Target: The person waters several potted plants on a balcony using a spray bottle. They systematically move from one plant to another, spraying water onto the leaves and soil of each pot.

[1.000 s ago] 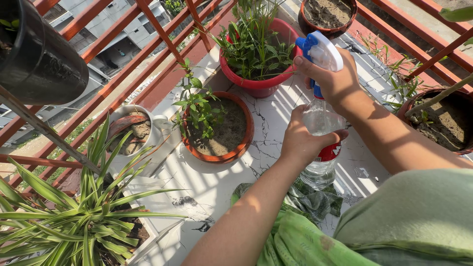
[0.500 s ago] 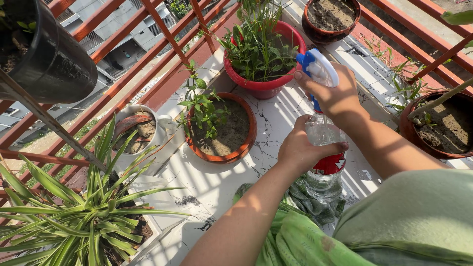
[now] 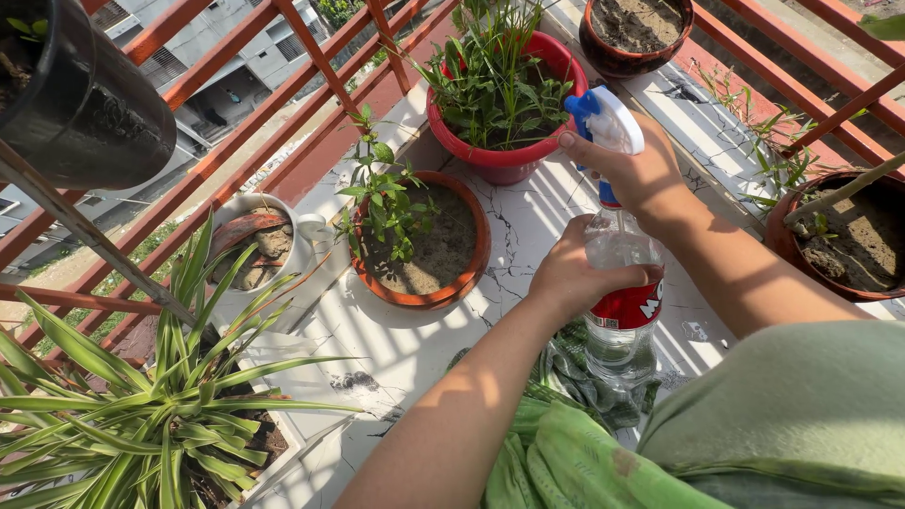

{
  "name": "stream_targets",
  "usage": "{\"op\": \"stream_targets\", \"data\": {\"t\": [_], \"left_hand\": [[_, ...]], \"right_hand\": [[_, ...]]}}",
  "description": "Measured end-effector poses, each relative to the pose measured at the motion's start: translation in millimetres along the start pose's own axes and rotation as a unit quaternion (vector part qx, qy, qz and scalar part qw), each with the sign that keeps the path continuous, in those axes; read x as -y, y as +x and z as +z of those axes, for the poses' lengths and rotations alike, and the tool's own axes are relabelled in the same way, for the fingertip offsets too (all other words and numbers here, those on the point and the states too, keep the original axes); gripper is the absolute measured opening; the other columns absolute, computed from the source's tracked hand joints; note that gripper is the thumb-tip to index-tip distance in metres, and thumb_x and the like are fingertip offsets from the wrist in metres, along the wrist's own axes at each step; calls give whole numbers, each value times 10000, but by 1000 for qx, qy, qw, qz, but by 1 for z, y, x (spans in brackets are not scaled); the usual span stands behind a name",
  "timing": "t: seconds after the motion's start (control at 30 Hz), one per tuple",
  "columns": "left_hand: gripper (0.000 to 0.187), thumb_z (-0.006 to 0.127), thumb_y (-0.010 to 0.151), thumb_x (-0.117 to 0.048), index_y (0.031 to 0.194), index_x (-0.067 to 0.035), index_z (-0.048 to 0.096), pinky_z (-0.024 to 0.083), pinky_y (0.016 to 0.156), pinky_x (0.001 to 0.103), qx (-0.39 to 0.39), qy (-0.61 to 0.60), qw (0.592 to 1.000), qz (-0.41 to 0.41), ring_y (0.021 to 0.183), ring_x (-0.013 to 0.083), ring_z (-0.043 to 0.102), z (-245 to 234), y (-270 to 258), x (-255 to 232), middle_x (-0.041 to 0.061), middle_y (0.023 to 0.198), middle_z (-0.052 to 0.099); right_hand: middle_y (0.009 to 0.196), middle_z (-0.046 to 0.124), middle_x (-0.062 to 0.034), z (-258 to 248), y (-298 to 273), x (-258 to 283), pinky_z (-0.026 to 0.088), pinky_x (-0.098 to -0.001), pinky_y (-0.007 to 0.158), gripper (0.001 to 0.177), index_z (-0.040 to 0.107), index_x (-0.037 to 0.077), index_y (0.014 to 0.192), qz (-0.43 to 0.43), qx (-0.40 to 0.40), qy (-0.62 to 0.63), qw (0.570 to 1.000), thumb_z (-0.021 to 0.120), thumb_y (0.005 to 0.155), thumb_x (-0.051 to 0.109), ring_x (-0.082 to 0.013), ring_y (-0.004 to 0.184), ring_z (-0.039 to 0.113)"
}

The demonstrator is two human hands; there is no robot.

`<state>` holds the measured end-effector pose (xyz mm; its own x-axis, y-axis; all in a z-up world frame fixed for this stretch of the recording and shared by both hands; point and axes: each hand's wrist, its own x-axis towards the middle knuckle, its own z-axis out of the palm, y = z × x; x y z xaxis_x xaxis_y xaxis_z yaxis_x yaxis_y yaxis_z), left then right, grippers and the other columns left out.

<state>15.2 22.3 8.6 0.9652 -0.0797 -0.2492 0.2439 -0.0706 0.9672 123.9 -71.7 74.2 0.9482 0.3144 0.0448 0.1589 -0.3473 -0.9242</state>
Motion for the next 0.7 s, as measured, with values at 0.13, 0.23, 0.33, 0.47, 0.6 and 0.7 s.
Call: {"op": "stream_targets", "data": {"t": [0.13, 0.23, 0.33, 0.47, 0.6, 0.7], "left_hand": [[1100, 861, 545, -500, 1402, 35, 426, 585, 908, 327, -10, -13, 1000, -2, 1068, 240, 740, -1, -1, 5, 170, 1188, 728], [1115, 872, 566, -545, 1418, 26, 434, 577, 922, 324, -24, 2, 1000, -8, 1091, 236, 733, -3, -5, 9, 165, 1214, 717], [1123, 870, 560, -559, 1428, 11, 442, 578, 922, 325, -29, -4, 1000, -8, 1103, 235, 728, -6, -6, 10, 157, 1232, 711], [1113, 864, 546, -574, 1418, -11, 460, 587, 902, 332, -23, -25, 999, -16, 1087, 234, 727, -8, -7, 12, 153, 1233, 708], [1089, 860, 559, -580, 1403, -12, 473, 590, 885, 330, -38, -13, 999, -12, 1060, 222, 741, -10, -9, 14, 151, 1209, 730], [1089, 864, 568, -574, 1393, 10, 458, 598, 883, 332, -39, -20, 999, -3, 1061, 222, 744, -9, -9, 15, 154, 1210, 721]], "right_hand": [[880, 696, -10, 6, 3, -5, 488, -258, 674, 363, 702, 71, 1059, -10, 43, 61, 997, 787, 904, 388, -85, 765, 638], [778, 656, -61, 13, 5, -6, 457, -310, 586, 376, 712, 46, 993, 63, 32, 7, 997, 786, 888, 399, -145, 653, 609], [876, 652, -74, 18, 9, -6, 481, -316, 668, 407, 692, -2, 1035, -26, 40, -14, 999, 794, 916, 374, -150, 756, 611], [845, 671, -60, 24, 12, -2, 492, -314, 662, 353, 686, 12, 986, -41, 68, 3, 997, 777, 894, 341, -140, 743, 637], [683, 668, -93, 29, 10, 3, 512, -342, 586, 329, 703, 31, 873, 94, 46, -57, 993, 762, 874, 354, -176, 599, 652], [717, 699, -61, 28, 9, 5, 483, -299, 615, 373, 720, 16, 847, -5, 88, -41, 995, 756, 916, 381, -134, 647, 653]]}}
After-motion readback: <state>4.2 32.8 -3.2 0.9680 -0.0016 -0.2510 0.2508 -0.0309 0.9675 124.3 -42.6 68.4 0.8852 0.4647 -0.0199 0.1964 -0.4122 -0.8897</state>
